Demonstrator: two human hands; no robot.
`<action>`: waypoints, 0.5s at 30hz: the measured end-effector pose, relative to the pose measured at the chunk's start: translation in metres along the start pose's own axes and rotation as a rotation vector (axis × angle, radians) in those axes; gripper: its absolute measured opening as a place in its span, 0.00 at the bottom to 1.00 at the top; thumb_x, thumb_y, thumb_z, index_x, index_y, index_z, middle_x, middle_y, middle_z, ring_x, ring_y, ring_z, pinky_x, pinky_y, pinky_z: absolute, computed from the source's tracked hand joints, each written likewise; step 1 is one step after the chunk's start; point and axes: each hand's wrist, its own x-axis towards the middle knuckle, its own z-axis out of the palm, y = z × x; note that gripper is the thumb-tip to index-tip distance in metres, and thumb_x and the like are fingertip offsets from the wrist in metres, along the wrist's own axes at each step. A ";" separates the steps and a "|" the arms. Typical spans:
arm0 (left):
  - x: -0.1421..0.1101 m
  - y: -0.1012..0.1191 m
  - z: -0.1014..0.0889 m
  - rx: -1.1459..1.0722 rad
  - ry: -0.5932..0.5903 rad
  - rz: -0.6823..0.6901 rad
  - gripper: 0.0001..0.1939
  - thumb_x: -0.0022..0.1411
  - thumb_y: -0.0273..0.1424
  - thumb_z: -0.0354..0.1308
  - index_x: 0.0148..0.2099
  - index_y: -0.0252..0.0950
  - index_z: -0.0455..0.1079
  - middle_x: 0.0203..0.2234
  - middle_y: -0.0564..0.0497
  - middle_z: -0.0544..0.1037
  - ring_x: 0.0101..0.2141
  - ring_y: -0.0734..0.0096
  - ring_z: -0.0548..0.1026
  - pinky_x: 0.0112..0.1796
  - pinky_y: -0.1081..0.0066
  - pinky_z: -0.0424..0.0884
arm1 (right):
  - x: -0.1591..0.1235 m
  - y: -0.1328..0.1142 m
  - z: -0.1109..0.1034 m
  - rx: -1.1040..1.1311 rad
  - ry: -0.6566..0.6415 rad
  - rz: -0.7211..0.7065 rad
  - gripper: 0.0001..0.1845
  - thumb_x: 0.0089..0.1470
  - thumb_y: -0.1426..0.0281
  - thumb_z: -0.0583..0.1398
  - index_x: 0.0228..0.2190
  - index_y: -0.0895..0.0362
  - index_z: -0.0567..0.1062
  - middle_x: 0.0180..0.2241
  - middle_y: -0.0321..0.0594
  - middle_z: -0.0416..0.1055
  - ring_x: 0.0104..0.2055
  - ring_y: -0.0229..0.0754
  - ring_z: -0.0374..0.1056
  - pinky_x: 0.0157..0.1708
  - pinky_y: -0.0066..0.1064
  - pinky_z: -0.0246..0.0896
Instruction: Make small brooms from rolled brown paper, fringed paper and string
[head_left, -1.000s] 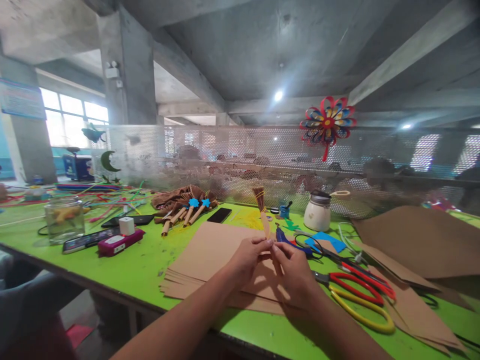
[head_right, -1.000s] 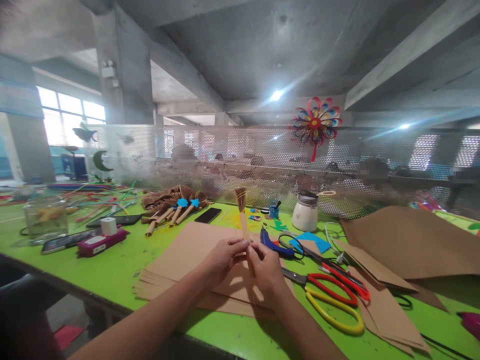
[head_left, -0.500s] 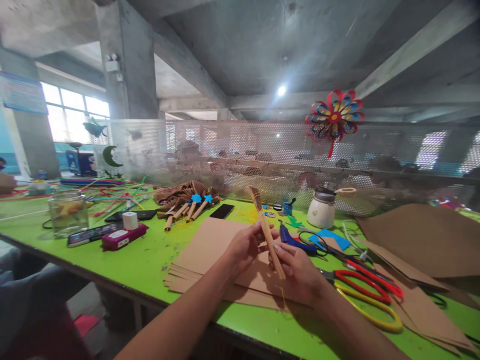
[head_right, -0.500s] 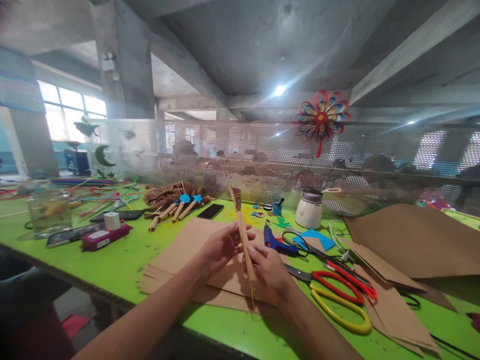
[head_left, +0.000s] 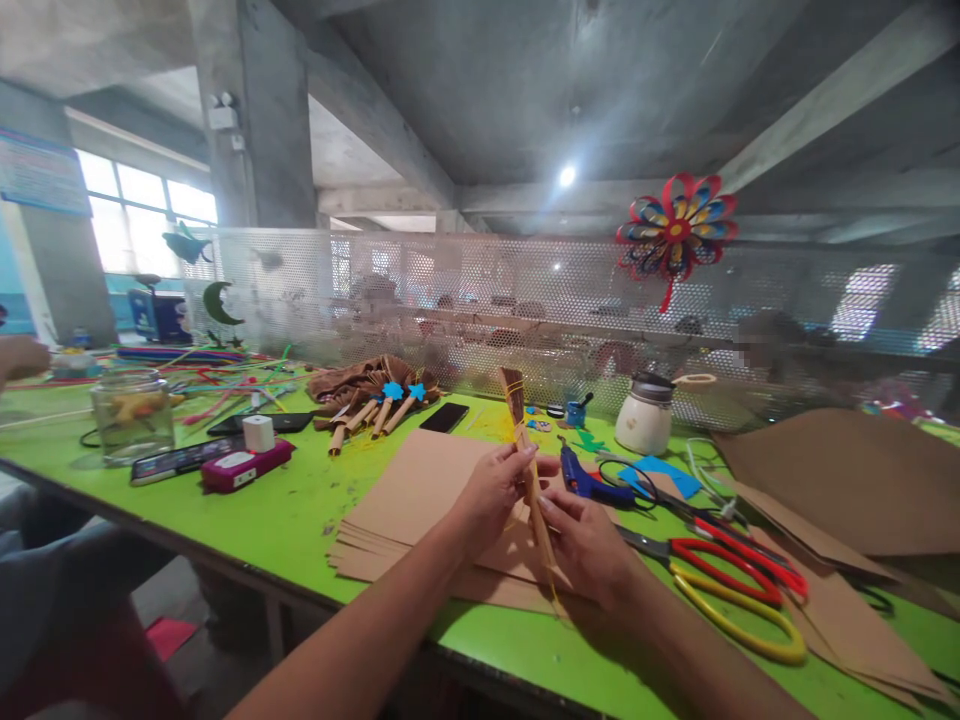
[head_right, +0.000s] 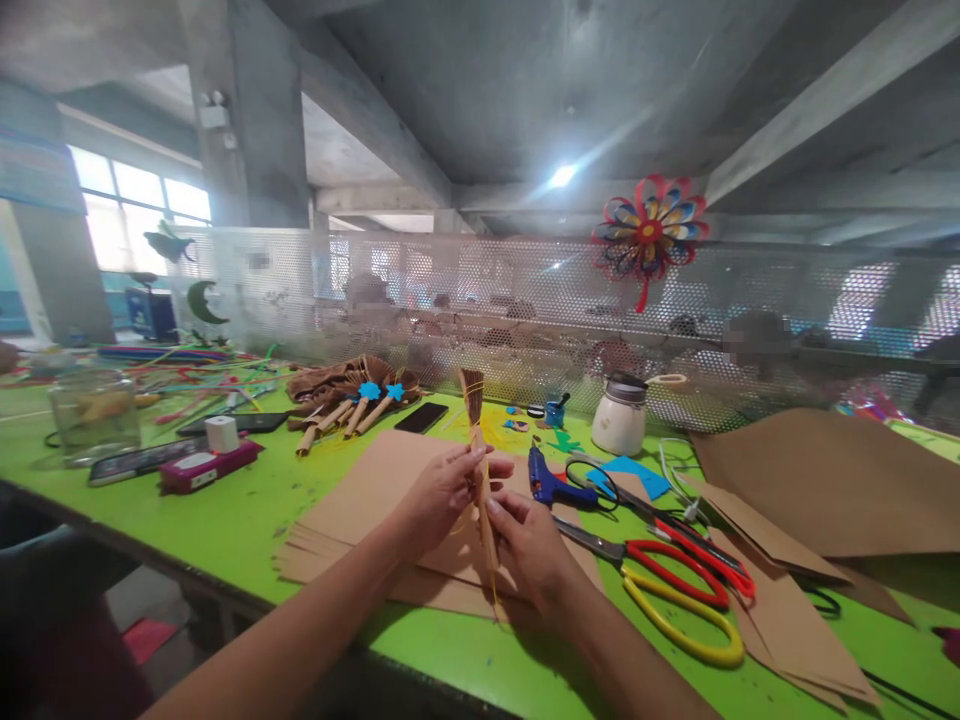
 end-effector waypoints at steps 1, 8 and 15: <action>-0.001 0.000 0.000 0.002 -0.001 0.002 0.14 0.56 0.36 0.59 0.39 0.30 0.68 0.35 0.41 0.78 0.35 0.65 0.75 0.43 0.63 0.67 | 0.000 0.000 0.000 -0.011 0.005 -0.002 0.15 0.44 0.60 0.66 0.30 0.58 0.75 0.25 0.36 0.70 0.27 0.36 0.64 0.30 0.27 0.59; -0.003 0.000 0.003 0.038 0.025 -0.003 0.12 0.57 0.35 0.58 0.39 0.30 0.65 0.34 0.41 0.77 0.31 0.69 0.75 0.39 0.66 0.68 | 0.002 -0.001 -0.005 -0.261 0.010 -0.100 0.16 0.49 0.58 0.62 0.34 0.58 0.76 0.30 0.39 0.71 0.33 0.39 0.65 0.34 0.29 0.59; -0.005 0.003 0.003 0.085 -0.074 0.041 0.20 0.57 0.39 0.58 0.48 0.32 0.65 0.37 0.43 0.77 0.35 0.66 0.75 0.39 0.66 0.68 | 0.004 -0.003 -0.006 -0.508 0.035 -0.222 0.17 0.50 0.57 0.60 0.34 0.59 0.75 0.31 0.41 0.72 0.34 0.42 0.65 0.35 0.32 0.60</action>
